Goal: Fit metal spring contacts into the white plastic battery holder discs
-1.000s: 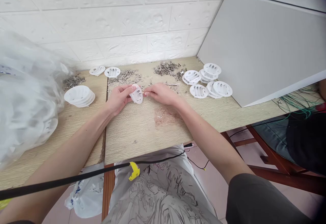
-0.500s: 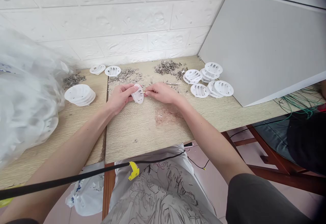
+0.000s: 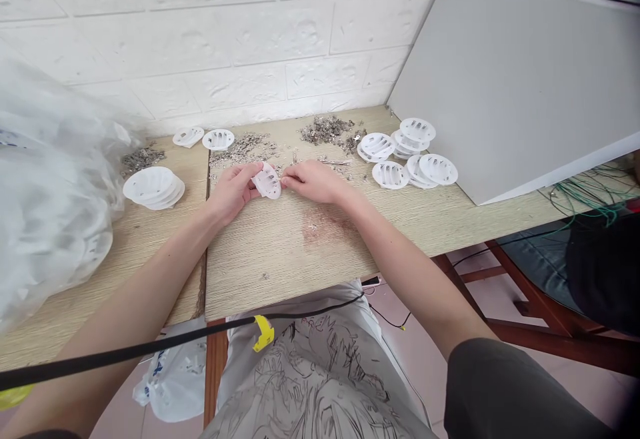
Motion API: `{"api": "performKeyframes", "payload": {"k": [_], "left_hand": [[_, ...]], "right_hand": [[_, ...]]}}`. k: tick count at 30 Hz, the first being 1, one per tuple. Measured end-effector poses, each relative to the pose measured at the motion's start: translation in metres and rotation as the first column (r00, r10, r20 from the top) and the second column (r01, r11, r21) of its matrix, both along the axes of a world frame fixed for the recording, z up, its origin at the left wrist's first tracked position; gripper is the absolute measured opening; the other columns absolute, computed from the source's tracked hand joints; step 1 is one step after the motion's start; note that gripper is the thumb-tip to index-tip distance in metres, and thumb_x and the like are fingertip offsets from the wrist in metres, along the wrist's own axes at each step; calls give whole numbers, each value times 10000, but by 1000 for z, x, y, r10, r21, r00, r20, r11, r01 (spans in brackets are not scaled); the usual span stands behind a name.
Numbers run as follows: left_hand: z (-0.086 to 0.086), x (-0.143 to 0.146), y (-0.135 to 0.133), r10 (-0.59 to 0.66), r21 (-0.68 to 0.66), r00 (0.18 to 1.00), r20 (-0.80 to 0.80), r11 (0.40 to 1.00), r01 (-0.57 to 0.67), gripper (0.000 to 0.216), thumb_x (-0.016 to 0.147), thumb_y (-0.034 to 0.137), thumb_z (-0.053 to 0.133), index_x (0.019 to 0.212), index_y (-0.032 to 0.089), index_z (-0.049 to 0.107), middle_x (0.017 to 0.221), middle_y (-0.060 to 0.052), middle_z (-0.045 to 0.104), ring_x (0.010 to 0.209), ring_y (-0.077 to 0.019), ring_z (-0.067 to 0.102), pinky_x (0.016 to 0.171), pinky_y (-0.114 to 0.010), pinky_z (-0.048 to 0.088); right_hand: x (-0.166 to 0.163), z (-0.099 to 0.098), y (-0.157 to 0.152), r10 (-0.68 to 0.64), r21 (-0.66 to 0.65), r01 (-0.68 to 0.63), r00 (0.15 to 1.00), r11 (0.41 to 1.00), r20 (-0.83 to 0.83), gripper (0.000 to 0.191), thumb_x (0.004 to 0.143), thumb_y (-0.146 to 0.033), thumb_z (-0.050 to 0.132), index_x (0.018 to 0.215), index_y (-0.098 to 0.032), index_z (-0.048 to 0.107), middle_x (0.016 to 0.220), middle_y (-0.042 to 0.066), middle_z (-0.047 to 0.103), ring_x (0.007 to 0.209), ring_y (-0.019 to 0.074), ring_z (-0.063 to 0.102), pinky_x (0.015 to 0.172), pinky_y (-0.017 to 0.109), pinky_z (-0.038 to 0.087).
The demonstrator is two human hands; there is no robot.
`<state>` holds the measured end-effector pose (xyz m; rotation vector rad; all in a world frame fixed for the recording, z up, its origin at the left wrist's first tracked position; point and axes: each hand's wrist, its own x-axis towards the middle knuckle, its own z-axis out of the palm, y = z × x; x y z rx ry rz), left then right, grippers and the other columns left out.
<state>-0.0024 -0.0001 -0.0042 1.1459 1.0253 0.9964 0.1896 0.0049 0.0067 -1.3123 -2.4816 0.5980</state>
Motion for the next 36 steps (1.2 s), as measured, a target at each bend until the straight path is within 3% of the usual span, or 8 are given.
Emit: {"api": "performKeyframes", "payload": {"k": [15, 25, 31, 36], "left_hand": [[-1, -1, 0, -23, -4, 999, 23, 1000, 23, 196, 851, 318, 606, 768, 164, 694, 847, -94, 712, 899, -252, 684, 821, -401, 577], [-4, 1, -5, -62, 131, 990, -128, 988, 79, 229, 855, 397, 625, 791, 194, 712, 819, -47, 686, 820, -197, 643, 790, -324, 547], [-2, 3, -10, -8, 251, 954, -299, 964, 86, 229, 842, 414, 656, 806, 202, 737, 751, -30, 660, 762, -190, 608, 720, -297, 491], [-9, 0, -6, -52, 187, 983, -174, 979, 85, 256, 867, 424, 621, 876, 200, 744, 823, -39, 682, 779, -175, 613, 720, -287, 517]], "right_hand": [[2, -1, -1, 2, 25, -1, 1000, 1000, -3, 275, 946, -276, 437, 827, -150, 650, 764, 39, 651, 619, 136, 456, 600, 272, 253], [0, 5, -9, -16, 56, 10, 994, 998, 108, 235, 957, -256, 443, 921, -161, 654, 906, 85, 699, 704, 178, 527, 613, 286, 252], [-1, 11, -15, -25, 41, 19, 989, 999, 145, 236, 967, -242, 443, 969, -168, 667, 964, 95, 713, 780, 204, 569, 645, 284, 281], [-3, 8, -14, -47, 81, 36, 989, 996, 139, 241, 970, -245, 455, 942, -172, 682, 942, 94, 716, 815, 214, 591, 652, 286, 291]]}}
